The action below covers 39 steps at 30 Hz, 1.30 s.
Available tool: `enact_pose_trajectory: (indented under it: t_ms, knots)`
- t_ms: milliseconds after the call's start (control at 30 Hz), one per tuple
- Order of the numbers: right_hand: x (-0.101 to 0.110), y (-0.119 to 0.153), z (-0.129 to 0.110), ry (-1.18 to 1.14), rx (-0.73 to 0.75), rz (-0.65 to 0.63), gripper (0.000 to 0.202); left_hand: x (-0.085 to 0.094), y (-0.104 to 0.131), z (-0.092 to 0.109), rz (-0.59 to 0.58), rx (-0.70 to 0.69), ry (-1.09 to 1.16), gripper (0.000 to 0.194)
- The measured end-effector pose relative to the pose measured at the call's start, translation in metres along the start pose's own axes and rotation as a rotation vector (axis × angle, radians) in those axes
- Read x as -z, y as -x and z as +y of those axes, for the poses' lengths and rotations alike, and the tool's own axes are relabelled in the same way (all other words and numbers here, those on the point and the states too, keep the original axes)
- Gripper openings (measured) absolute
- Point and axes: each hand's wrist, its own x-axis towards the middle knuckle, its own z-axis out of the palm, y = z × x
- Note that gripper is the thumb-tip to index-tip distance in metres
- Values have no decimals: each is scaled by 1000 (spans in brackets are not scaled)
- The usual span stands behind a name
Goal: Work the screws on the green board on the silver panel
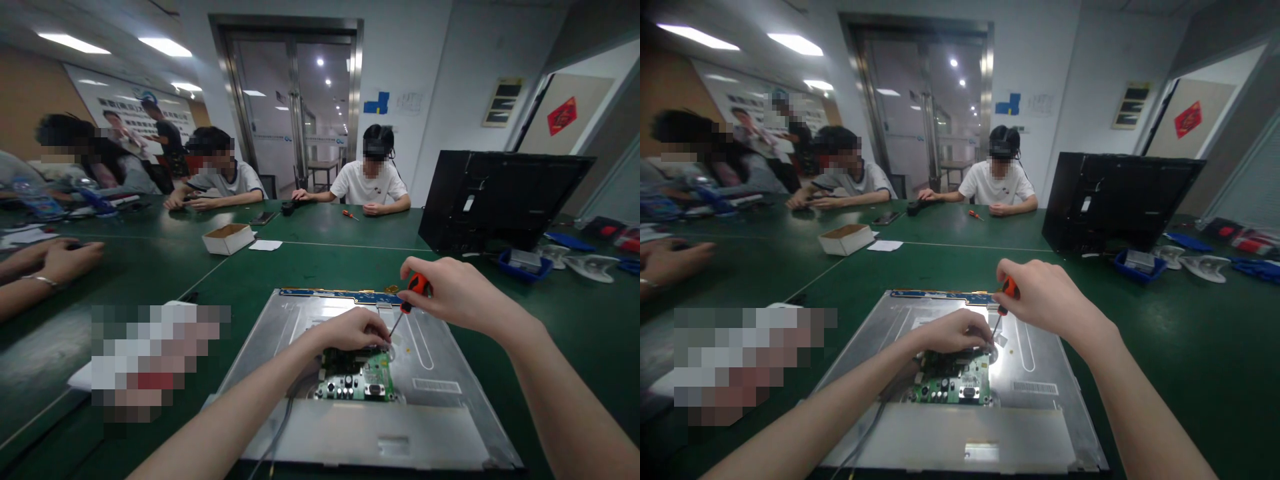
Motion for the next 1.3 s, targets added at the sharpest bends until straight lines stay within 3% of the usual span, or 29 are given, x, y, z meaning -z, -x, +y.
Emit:
enact_pose_trajectory:
  t_ms: [300,500,733,1100,1300]
  knots:
    - [5,3,5,-43,-9,33,16,34,14,19,264,99,-327,12]
    - [8,5,9,-45,1,58,15,52,45,16,280,275,-439,13]
    - [14,8,10,-49,-4,64,16,39,66,2,163,300,-349,16]
    - [10,7,9,-60,16,65,16,23,76,-13,226,248,-318,13]
    - [8,5,6,-70,11,31,16,19,75,-12,247,206,-272,16]
